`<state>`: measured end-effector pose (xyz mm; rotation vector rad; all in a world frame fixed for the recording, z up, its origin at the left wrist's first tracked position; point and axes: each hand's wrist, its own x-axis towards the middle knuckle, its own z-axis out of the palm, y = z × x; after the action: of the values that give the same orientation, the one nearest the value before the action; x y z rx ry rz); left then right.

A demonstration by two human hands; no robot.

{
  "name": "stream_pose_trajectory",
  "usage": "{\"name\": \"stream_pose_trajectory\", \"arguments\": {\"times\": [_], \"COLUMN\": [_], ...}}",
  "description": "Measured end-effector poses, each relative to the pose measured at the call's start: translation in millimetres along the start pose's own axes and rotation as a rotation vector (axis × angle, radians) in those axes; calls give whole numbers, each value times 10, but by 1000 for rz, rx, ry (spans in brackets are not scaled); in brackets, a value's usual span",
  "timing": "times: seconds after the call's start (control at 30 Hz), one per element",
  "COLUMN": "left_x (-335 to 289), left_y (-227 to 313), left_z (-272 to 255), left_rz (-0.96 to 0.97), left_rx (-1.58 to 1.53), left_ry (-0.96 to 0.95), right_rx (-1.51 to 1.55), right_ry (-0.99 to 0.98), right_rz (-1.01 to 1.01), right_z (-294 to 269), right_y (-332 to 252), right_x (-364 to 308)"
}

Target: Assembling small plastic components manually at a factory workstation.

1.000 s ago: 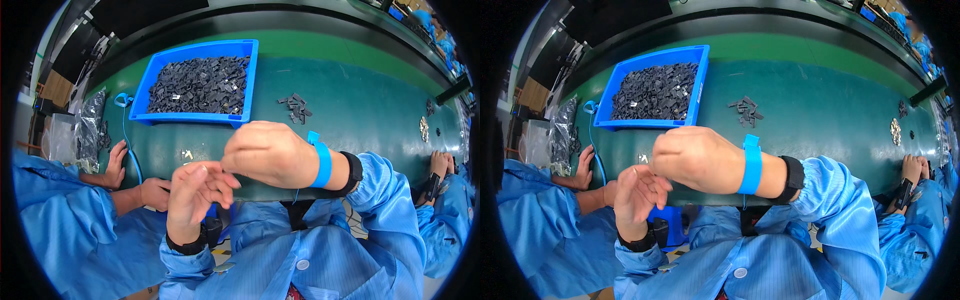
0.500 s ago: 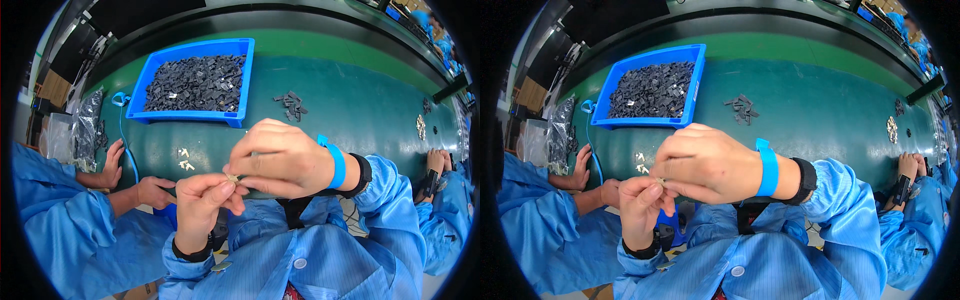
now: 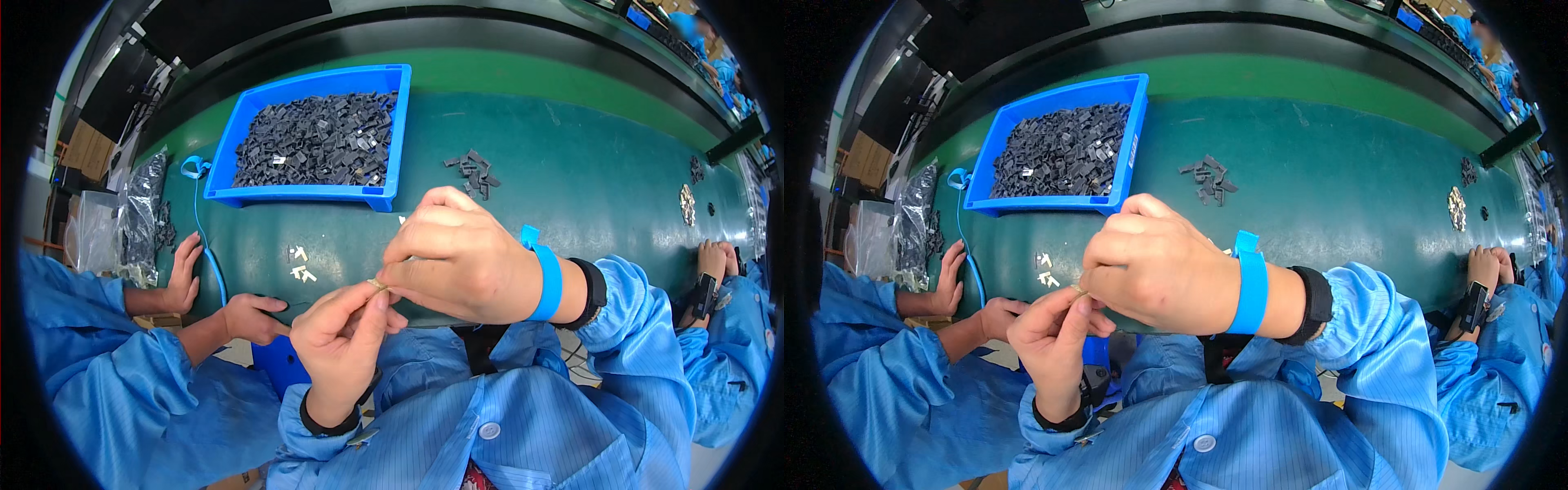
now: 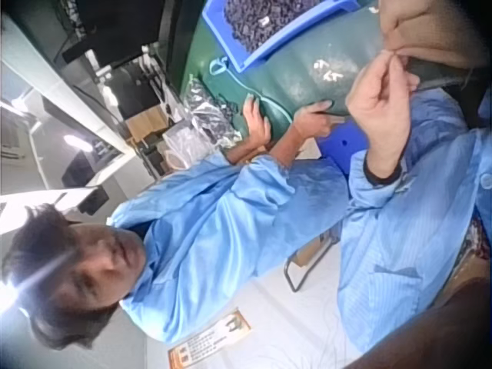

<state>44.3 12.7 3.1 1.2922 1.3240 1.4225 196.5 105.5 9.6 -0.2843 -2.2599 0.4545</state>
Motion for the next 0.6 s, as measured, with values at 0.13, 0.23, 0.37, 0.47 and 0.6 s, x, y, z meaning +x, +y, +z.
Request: {"name": "stream_pose_trajectory", "arguments": {"times": [0.13,0.23,0.37,0.47,0.6], "left_x": [11,26,31,51,67], "left_y": [-54,-71,-50,-38,-61], "left_z": [0,-36,-73,-101,-67], "left_rz": [120,165,-45,-180,-247], "left_rx": [130,167,-103,-310,-412], "left_ry": [-14,-84,-131,-133,-85], "right_rx": [-259,-168,-73,-39,-233], "right_ry": [13,4,-56,-57,-324], "right_rz": [-86,-44,84,239,323], "right_z": [25,38,-49,-202,-311], "right_y": [-53,-27,28,203,278], "right_x": [33,14,25,-61,-261]}}
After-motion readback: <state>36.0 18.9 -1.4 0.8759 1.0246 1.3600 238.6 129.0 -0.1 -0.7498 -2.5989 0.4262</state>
